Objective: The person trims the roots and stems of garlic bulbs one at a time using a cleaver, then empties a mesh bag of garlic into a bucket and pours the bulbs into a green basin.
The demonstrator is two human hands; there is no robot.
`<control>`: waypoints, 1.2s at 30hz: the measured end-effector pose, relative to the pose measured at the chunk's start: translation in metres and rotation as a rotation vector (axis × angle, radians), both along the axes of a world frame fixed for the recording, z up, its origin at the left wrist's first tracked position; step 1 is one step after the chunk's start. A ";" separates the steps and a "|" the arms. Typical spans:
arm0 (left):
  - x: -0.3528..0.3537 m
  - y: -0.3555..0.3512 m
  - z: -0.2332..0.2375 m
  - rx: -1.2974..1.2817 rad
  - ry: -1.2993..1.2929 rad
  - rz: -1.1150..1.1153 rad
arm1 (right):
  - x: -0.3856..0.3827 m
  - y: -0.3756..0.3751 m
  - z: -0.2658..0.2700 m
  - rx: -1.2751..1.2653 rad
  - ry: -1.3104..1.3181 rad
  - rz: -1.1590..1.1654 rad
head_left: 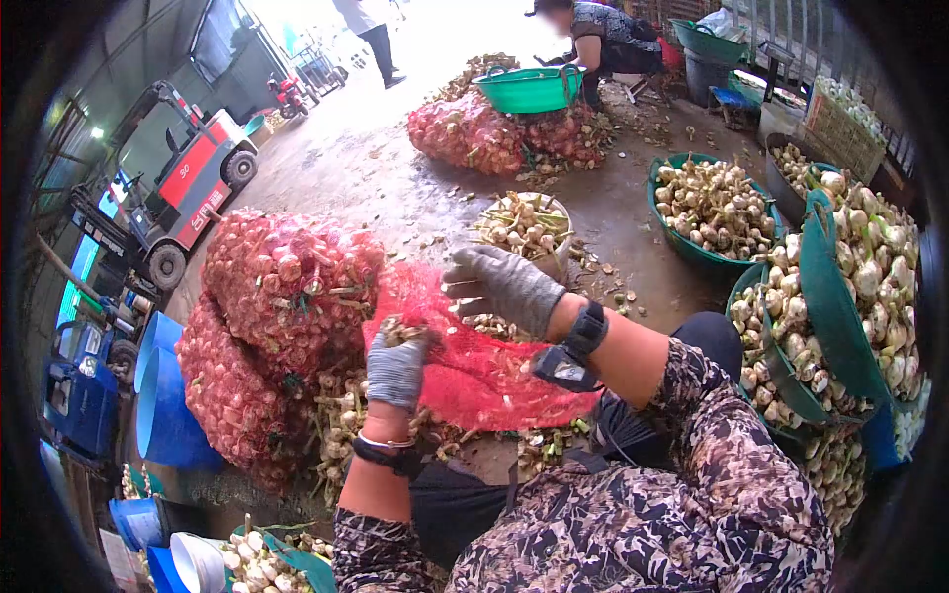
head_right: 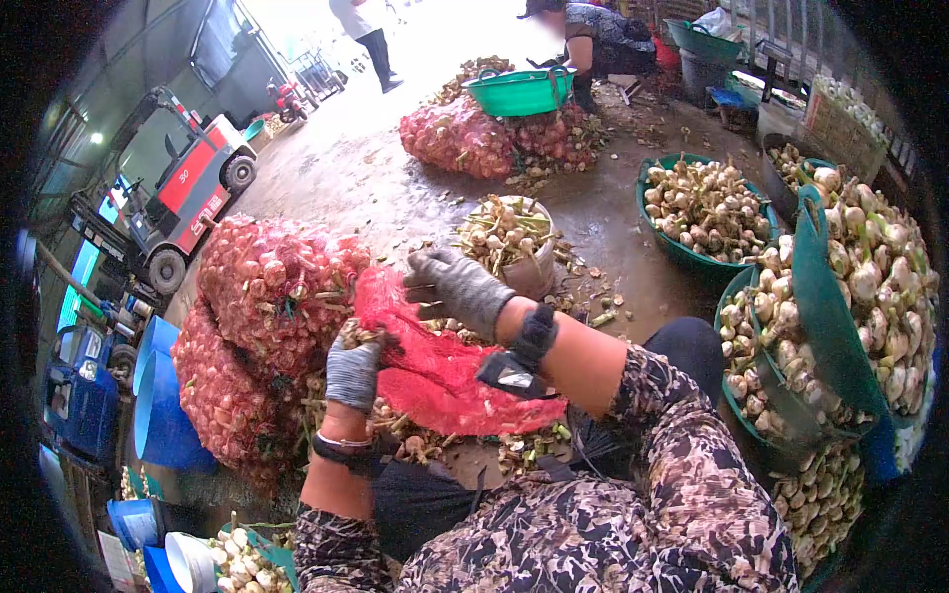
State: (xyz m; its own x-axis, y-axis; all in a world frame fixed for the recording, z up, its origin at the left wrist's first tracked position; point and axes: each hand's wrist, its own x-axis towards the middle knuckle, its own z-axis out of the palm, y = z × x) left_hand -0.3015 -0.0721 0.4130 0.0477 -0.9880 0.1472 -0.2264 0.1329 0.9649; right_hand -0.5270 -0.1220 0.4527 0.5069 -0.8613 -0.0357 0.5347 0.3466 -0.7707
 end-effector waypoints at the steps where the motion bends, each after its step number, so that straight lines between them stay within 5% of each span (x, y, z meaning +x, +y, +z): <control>1: -0.002 0.005 0.010 -0.004 0.001 0.002 | -0.009 -0.003 -0.005 -0.037 0.071 0.003; 5: -0.011 0.015 0.030 0.225 0.290 0.096 | -0.018 0.003 -0.031 -0.369 0.543 0.152; 8: -0.020 0.017 0.033 0.284 0.502 0.083 | -0.006 0.031 -0.049 -0.651 0.807 0.040; 10: -0.015 0.013 0.033 0.305 0.850 -0.092 | -0.011 0.032 -0.046 -0.685 1.002 0.063; 13: 0.000 0.029 0.063 0.398 0.819 -0.116 | -0.021 0.025 -0.057 -0.746 1.263 0.204; 14: -0.008 0.034 0.076 0.390 0.711 0.055 | -0.024 0.025 -0.065 -0.805 1.259 0.138; 19: 0.006 0.045 0.118 0.289 0.423 0.151 | -0.050 -0.009 -0.070 -1.004 1.419 -0.223; 21: 0.058 0.035 0.112 -0.047 -0.020 -0.071 | -0.076 -0.031 -0.047 -1.046 1.688 -0.291; 23: 0.061 0.042 0.136 -0.144 -0.602 -0.056 | -0.099 -0.059 -0.030 -1.041 1.796 -0.484; 25: 0.045 0.061 0.153 -0.007 -0.514 -0.031 | -0.122 -0.081 -0.011 -1.207 1.693 -0.761; 27: 0.053 0.054 0.148 0.008 -1.123 0.101 | -0.129 -0.083 0.032 -1.219 1.729 -0.851; 29: 0.086 0.031 0.130 -0.193 -0.860 0.221 | -0.130 -0.076 0.066 -1.246 1.635 -0.773; 34: 0.188 -0.052 0.053 0.106 -0.072 0.247 | -0.109 -0.130 0.043 -1.004 1.672 0.024; 35: 0.191 -0.066 0.035 0.242 -0.068 0.281 | -0.106 -0.151 0.021 -0.986 1.753 0.152; 36: 0.275 -0.099 -0.033 0.301 -0.975 0.023 | -0.101 -0.167 0.008 -0.883 1.729 0.267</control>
